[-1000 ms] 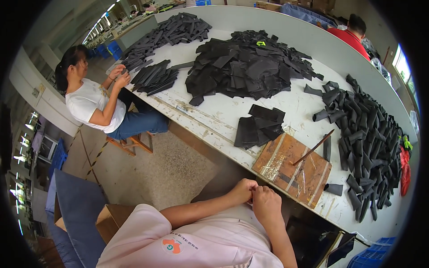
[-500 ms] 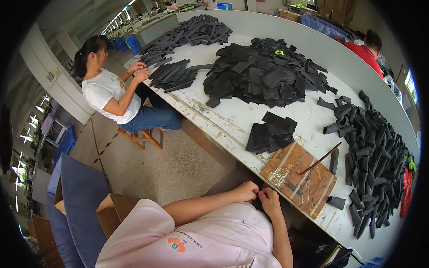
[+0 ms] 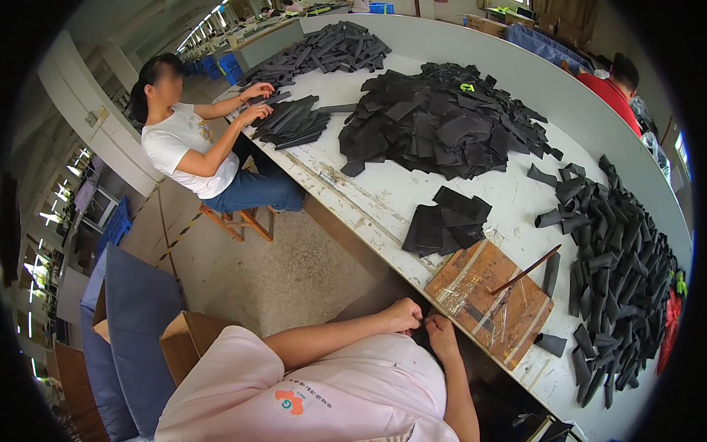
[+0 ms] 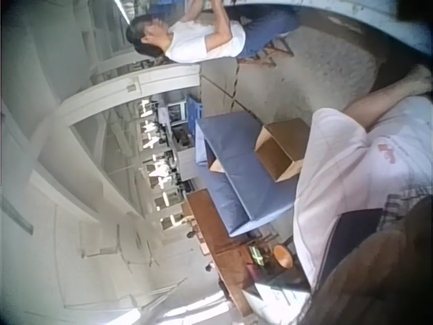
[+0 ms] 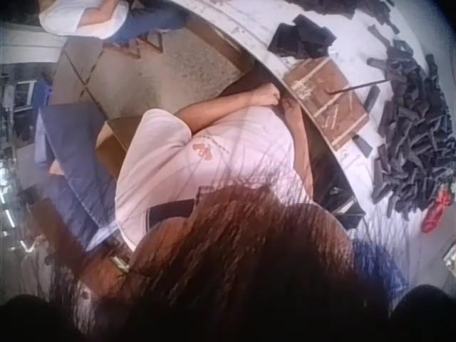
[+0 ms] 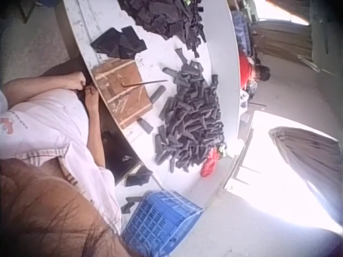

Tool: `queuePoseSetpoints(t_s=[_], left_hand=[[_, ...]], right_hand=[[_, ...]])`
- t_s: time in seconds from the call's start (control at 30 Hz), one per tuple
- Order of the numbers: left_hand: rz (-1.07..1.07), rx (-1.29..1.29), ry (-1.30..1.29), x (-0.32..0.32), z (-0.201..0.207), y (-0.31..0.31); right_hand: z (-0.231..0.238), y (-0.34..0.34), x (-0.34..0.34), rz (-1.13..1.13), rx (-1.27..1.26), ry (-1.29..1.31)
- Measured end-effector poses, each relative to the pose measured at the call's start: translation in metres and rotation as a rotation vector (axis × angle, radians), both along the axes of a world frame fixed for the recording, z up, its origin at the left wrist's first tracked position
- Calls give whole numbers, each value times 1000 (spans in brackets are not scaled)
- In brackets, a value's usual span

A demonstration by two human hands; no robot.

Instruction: Applying glue and assembling black foam/rubber components at a factory workstation.

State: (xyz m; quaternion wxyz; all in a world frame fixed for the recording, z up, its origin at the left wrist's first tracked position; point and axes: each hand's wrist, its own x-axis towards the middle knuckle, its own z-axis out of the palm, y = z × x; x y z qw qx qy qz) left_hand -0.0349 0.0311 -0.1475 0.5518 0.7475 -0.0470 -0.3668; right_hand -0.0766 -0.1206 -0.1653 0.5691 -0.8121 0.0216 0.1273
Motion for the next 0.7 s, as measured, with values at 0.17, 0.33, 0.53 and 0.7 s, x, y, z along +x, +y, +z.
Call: queuePoseSetpoints(t_s=[0.17, 0.33, 0.53, 0.7], left_hand=[[12, 9, 50, 2, -2, -3], [18, -10, 77, 2, -6, -4], [45, -8, 70, 3, -8, -4], [49, 9, 34, 4, -8, 0]], right_hand=[[3, -3, 0, 27, -15, 34], [-1, -5, -1, 36, -19, -14], [3, -3, -3, 17, -43, -40], [1, -2, -6, -23, 18, -2]])
